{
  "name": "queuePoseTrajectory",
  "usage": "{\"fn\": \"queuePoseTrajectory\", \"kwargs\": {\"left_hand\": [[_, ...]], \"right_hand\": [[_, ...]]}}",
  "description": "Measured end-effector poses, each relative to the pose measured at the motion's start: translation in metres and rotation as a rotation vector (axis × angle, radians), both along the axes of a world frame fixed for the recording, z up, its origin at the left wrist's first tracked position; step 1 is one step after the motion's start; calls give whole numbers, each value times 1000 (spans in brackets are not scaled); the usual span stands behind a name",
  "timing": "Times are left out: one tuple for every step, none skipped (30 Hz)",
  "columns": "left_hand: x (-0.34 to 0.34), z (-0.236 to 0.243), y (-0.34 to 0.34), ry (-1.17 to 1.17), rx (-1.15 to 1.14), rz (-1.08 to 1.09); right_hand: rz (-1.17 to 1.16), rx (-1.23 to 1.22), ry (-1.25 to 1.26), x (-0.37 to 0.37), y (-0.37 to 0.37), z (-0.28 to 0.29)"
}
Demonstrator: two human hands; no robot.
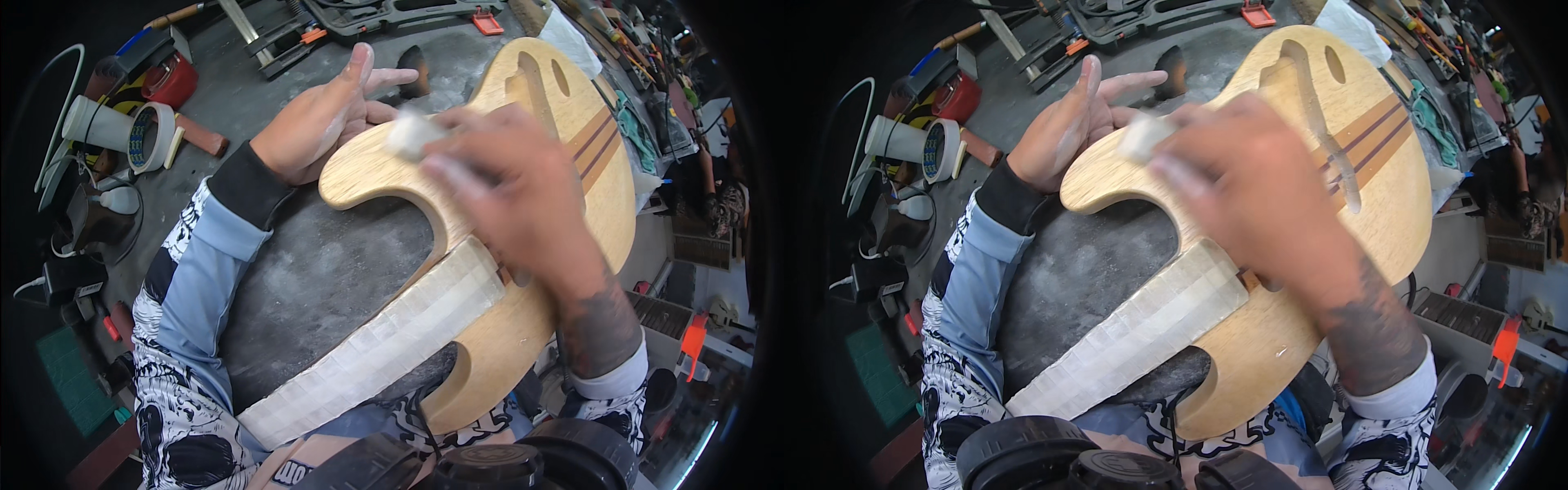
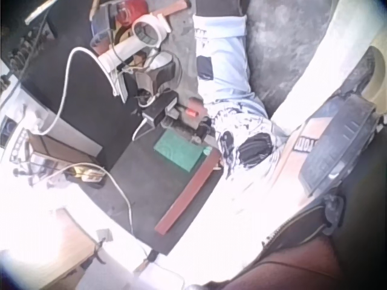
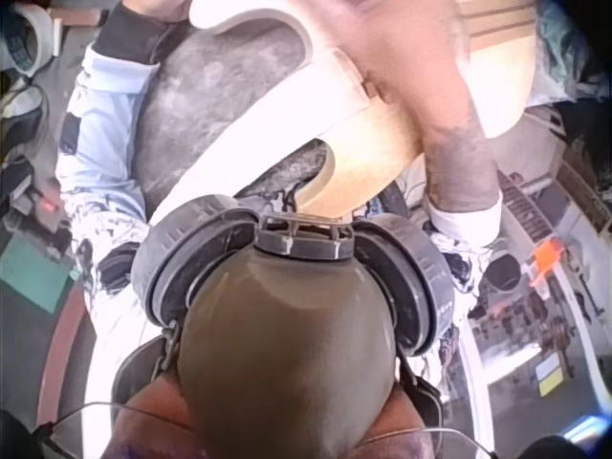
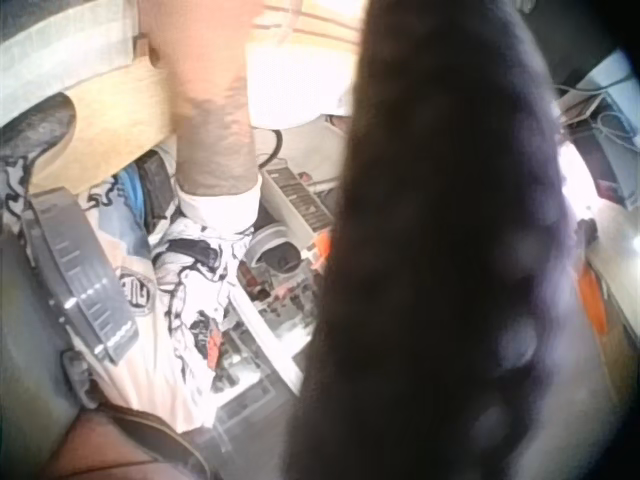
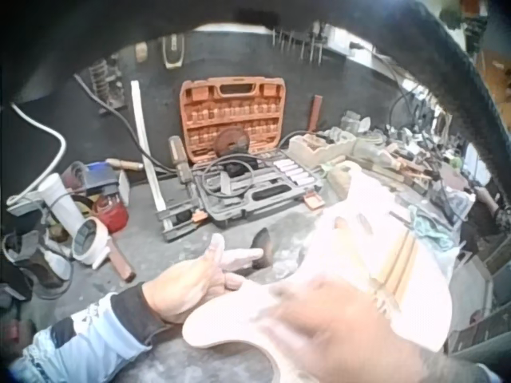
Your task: The person sands the body of a wooden guitar using a sanding block. The guitar neck is taped off to protect it. The person works on the upper and lower bouts of the guitar body, smoothing the wood surface.
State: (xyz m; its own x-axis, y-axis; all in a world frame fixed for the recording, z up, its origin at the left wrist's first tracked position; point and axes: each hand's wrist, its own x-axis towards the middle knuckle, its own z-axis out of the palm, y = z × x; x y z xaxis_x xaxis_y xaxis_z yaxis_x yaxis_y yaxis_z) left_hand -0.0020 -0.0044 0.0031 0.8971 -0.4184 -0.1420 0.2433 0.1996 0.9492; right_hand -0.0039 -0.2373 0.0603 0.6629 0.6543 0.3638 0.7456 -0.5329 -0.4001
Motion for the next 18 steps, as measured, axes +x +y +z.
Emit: {"fn": "queuePoseTrajectory", "kwargs": {"left_hand": [[2,0,-3,20,-26,-24],[2,0,-3,44,-37,-24],[5,0,-4,63,-57,-28],[7,0,-4,89,-115,-52],[9,-1,-4,114,-173,-77],[11,-1,-1,143,-225,-93],[14,-10,7,172,-294,-133],[13,-8,9,206,-336,-135],[11,-5,10,237,-378,-141],[10,-3,10,271,-426,-151],[11,-4,9,255,-409,-179],[14,-7,9,232,-394,-198],[16,-9,9,213,-374,-212],[16,-10,9,236,-411,-208],[17,-12,8,260,-446,-206],[18,-12,9,285,-480,-208],[19,-11,17,322,-480,-285],[17,-11,21,281,-483,-270]], "right_hand": [[-131,28,4,12,-14,-5],[-240,70,14,25,-25,-14],[-366,170,184,34,-26,-13],[-278,119,107,29,-23,-14],[-190,70,29,16,-19,-15],[-94,27,-43,0,-6,-12],[60,43,-24,-15,14,-8],[223,36,-10,-26,28,1],[185,40,-36,-22,28,-1],[144,38,-58,-15,23,-4],[12,80,-24,-2,10,-7],[-109,121,6,13,-6,-10],[-158,76,2,19,-12,-7],[-76,60,9,14,-8,-9],[2,45,16,-1,8,-6],[76,32,24,-17,24,-1],[234,-26,38,-28,38,6],[211,-7,34,-25,40,5]]}}
